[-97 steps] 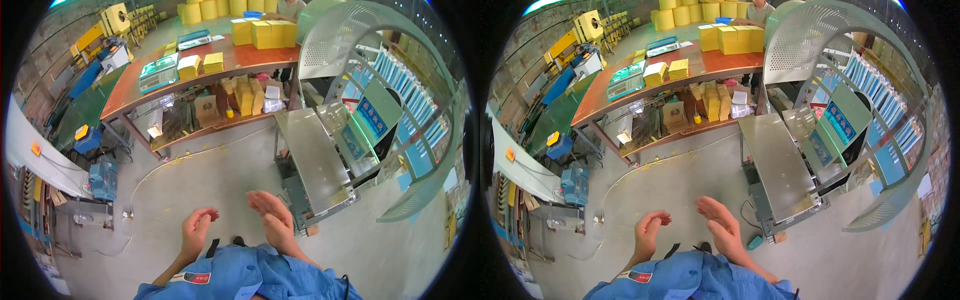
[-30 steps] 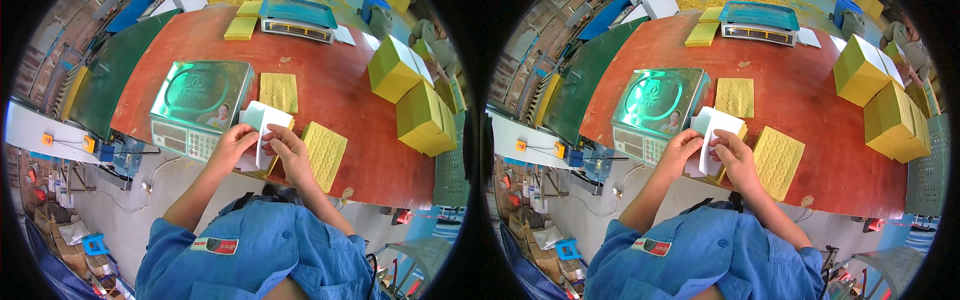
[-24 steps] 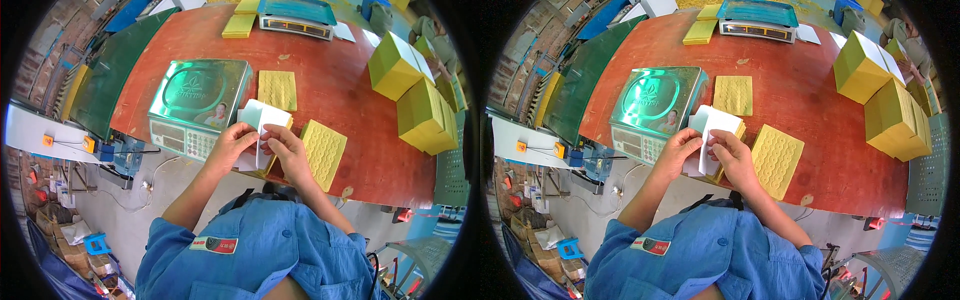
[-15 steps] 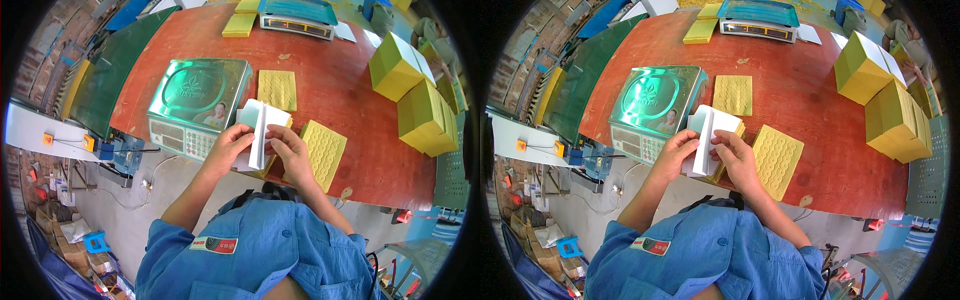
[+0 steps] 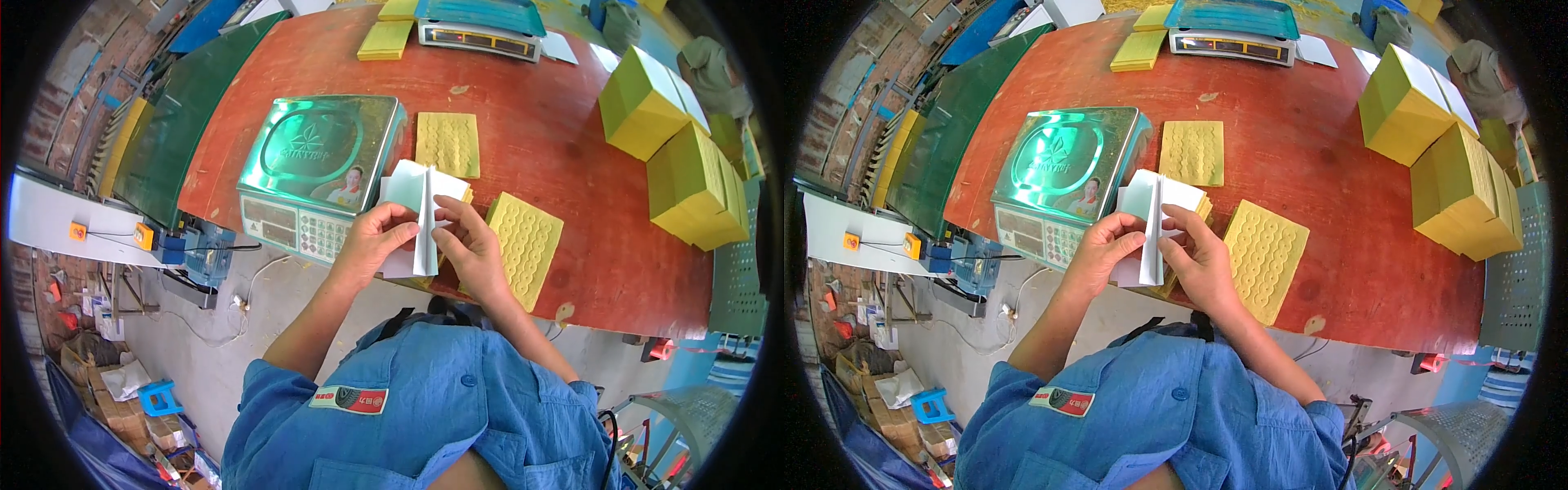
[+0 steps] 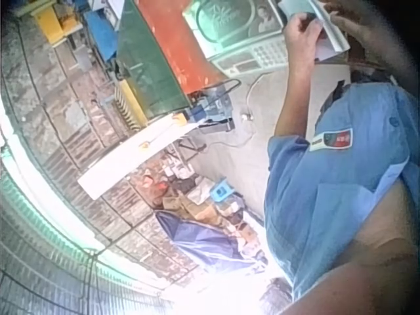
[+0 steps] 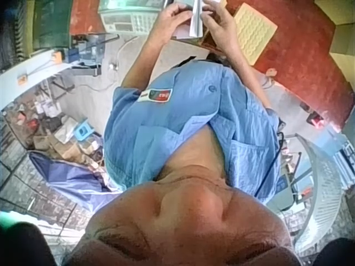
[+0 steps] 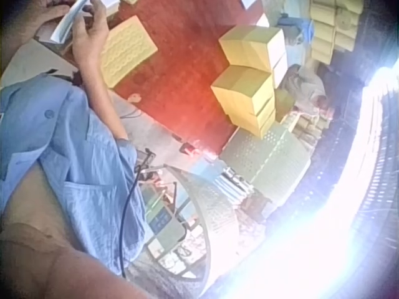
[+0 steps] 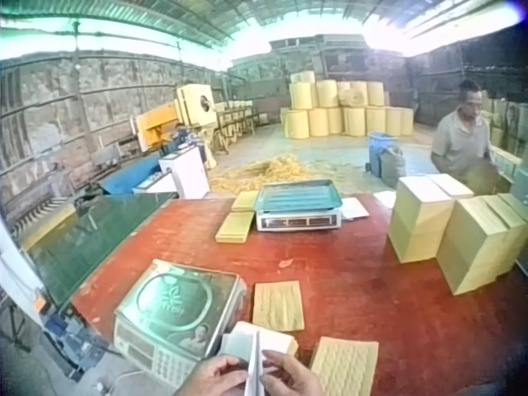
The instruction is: Weighing stacks of yellow paper, adding separator sheets, and strapping them using an automated strapping machine.
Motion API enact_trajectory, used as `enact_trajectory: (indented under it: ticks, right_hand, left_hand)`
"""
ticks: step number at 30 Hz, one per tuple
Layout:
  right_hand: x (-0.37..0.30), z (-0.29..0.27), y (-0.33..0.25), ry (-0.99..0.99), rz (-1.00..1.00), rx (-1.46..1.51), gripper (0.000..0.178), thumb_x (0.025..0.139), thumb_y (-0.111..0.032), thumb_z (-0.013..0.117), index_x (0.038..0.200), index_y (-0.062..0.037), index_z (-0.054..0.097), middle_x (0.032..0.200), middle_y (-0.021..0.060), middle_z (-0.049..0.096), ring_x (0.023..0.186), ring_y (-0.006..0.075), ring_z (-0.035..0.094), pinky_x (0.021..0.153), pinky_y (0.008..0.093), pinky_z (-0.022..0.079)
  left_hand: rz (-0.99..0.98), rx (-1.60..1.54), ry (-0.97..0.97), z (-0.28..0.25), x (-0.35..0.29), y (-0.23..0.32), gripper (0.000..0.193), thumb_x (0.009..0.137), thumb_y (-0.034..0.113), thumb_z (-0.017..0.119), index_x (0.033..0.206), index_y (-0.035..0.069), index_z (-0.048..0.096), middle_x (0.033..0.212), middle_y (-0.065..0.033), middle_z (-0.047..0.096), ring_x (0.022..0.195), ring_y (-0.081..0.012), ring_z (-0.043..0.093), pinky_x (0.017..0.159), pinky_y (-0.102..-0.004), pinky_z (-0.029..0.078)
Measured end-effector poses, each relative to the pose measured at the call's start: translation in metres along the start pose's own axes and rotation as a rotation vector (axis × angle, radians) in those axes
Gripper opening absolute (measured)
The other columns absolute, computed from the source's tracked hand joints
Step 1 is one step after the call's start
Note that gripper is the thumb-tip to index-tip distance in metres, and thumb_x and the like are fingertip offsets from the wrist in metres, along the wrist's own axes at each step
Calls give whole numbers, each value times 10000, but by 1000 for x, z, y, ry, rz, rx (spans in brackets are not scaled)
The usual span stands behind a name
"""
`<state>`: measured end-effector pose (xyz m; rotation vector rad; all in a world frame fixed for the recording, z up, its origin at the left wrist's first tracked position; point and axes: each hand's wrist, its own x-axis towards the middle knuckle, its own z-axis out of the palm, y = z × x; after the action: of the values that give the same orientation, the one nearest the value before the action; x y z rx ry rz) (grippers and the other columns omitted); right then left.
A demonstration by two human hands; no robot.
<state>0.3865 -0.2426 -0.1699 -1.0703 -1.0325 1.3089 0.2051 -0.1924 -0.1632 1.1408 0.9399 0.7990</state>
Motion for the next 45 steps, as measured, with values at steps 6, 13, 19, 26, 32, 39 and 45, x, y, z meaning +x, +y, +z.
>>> enact_trajectory:
  ticks: [6,13,19,26,32,39,45]
  right_hand:
    - [1,-2,8,42,-26,10,342,935,2,620,1275,-11,596,1072,73,626,870,98,601,757,261,519]
    - [0,-4,12,46,-14,-54,283,918,14,623,1198,-20,648,1030,51,641,873,113,603,760,265,517]
    - [-1,-2,12,58,-175,-265,268,869,49,625,1126,-11,670,1027,94,658,863,155,624,769,287,528]
    - [-2,-1,12,62,-155,-264,279,857,56,629,1125,-9,664,1019,98,661,852,164,634,742,281,531]
    - [-1,-3,16,101,-238,-317,281,847,54,643,1116,-27,663,1079,108,646,820,176,636,713,284,532]
    - [-6,1,-14,186,-446,-567,303,847,29,667,1143,-31,640,1045,161,643,759,210,646,640,318,536]
    - [3,7,-6,127,-199,-450,298,910,-131,669,1135,53,608,844,198,698,696,262,698,662,362,559]
  left_hand:
    - [40,-10,15,1,0,-4,207,944,96,659,1129,6,632,992,-63,675,878,-106,630,781,-255,529]
    - [110,120,33,4,-6,-7,254,956,44,577,1207,25,611,999,-26,638,895,-71,578,816,-225,469]
    - [71,133,71,14,-6,1,118,956,108,648,1034,19,655,887,32,606,812,-33,525,724,-197,432]
    - [126,199,58,9,0,-7,129,950,145,675,986,21,663,869,32,610,788,-30,518,698,-199,432]
    - [69,139,102,11,-4,-4,113,948,133,669,968,22,673,834,36,609,760,-34,518,692,-202,432]
    - [113,216,163,9,-9,-8,92,954,107,636,967,23,674,817,41,603,763,-38,525,696,-203,433]
    - [179,252,171,14,-10,-13,112,953,64,611,1041,16,660,856,25,609,792,-50,534,727,-220,448]
